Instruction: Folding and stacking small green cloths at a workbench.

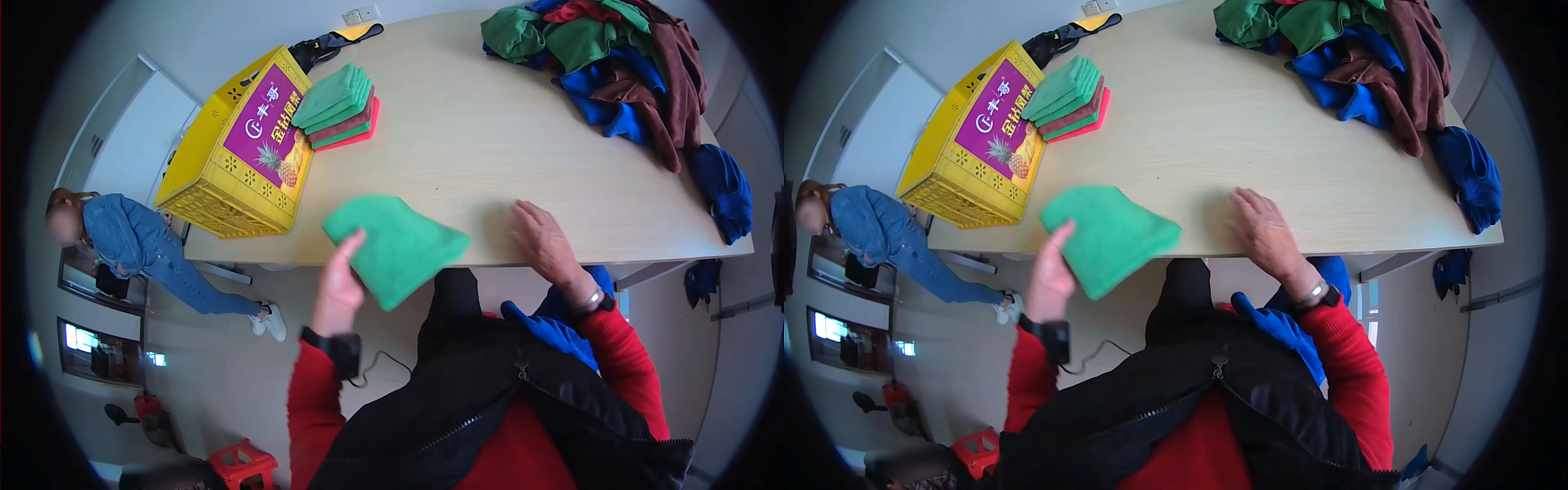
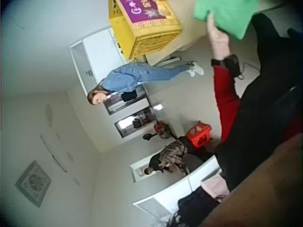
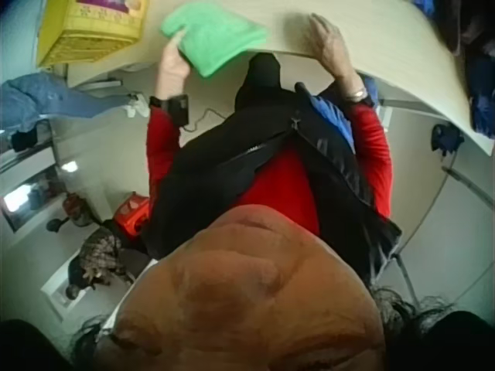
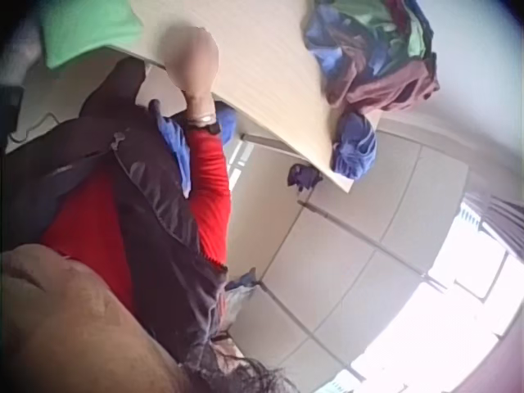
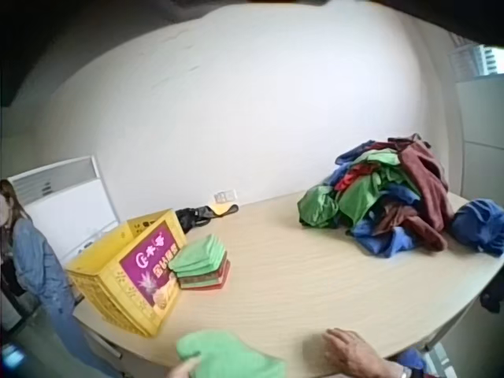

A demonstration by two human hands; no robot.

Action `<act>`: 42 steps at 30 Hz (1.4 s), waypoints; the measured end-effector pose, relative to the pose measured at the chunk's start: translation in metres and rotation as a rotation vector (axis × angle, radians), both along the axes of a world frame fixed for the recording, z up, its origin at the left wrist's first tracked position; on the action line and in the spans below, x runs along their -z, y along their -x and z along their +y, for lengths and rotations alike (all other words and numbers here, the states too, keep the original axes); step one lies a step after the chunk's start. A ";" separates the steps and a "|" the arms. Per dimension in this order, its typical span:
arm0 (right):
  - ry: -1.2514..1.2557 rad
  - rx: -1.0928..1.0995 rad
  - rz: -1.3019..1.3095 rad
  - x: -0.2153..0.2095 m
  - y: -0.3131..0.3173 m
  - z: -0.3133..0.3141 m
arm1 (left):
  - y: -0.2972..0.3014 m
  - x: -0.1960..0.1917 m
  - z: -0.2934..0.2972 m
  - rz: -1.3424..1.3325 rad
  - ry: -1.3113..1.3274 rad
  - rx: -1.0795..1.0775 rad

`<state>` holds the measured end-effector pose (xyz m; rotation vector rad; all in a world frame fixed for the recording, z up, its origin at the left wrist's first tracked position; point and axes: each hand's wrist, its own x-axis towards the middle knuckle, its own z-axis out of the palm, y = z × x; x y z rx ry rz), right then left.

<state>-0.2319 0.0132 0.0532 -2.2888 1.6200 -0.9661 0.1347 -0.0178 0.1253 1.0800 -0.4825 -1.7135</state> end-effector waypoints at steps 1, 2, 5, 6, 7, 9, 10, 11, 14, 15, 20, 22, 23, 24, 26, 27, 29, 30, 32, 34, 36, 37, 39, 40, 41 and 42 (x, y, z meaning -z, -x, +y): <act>-0.002 0.005 -0.002 0.004 0.011 0.006 | -0.005 -0.025 -0.022 -0.050 0.042 -0.019; 0.024 0.039 0.034 0.007 0.019 0.012 | -0.012 -0.049 -0.045 -0.102 0.087 -0.042; 0.045 0.131 0.109 0.010 0.028 0.023 | -0.039 -0.103 -0.141 -0.115 0.315 -0.017; 0.042 0.179 0.150 0.010 0.029 0.024 | -0.041 -0.123 -0.171 -0.149 0.381 -0.032; 0.042 0.228 0.190 0.009 0.029 0.024 | -0.044 -0.143 -0.203 -0.112 0.404 -0.048; 0.032 0.276 0.206 0.009 0.030 0.025 | -0.031 -0.161 -0.259 -0.060 0.422 -0.037; 0.022 0.315 0.224 0.010 0.032 0.024 | -0.018 -0.164 -0.283 0.051 0.413 -0.058; 0.014 0.354 0.242 0.010 0.033 0.024 | -0.007 -0.165 -0.309 0.162 0.403 -0.081; 0.048 0.310 0.189 0.004 0.016 0.015 | -0.096 -0.131 -0.411 0.214 0.574 -0.146; 0.041 0.315 0.188 0.006 0.016 0.013 | -0.102 -0.099 -0.433 0.282 0.325 -0.151; 0.062 0.310 0.170 0.006 0.018 0.010 | -0.131 -0.030 -0.458 0.129 0.307 -0.166; 0.044 0.343 0.213 0.008 0.022 0.011 | -0.096 -0.020 -0.454 0.100 0.260 -0.168; 0.031 0.362 0.237 0.011 0.024 0.012 | -0.071 -0.019 -0.450 0.060 0.229 -0.175; 0.029 0.361 0.237 0.012 0.023 0.012 | -0.063 -0.026 -0.441 0.002 0.217 -0.196; 0.047 0.347 0.232 0.011 0.021 0.010 | -0.066 -0.038 -0.428 0.018 0.213 -0.235; 0.050 0.353 0.236 0.010 0.023 0.013 | -0.062 -0.036 -0.428 0.044 0.194 -0.258; 0.051 0.351 0.223 0.010 0.026 0.014 | -0.055 -0.029 -0.426 0.088 0.169 -0.248; 0.058 0.331 0.195 0.009 0.026 0.015 | -0.081 -0.031 -0.424 -0.433 0.554 -0.022; 0.082 0.317 0.153 0.013 0.031 0.021 | -0.109 -0.026 -0.430 -0.424 0.672 0.317; 0.088 0.279 0.121 0.014 0.026 0.016 | -0.148 -0.039 -0.435 0.408 0.171 0.116; 0.047 0.339 0.150 0.007 0.029 0.015 | -0.143 -0.027 -0.428 0.416 0.010 -0.074; 0.082 0.309 0.134 0.003 0.029 0.014 | -0.142 -0.020 -0.417 0.430 0.005 -0.057; 0.123 0.299 0.121 0.002 0.041 0.013 | -0.130 -0.015 -0.396 0.337 0.046 -0.005; 0.062 0.254 0.088 0.004 0.056 0.009 | -0.109 -0.008 -0.379 0.237 0.091 0.042; 0.003 0.204 0.050 0.006 0.079 0.006 | -0.091 0.003 -0.363 0.182 0.202 0.131; -0.058 0.153 0.007 0.003 0.098 0.002 | -0.065 0.010 -0.342 0.126 0.313 0.219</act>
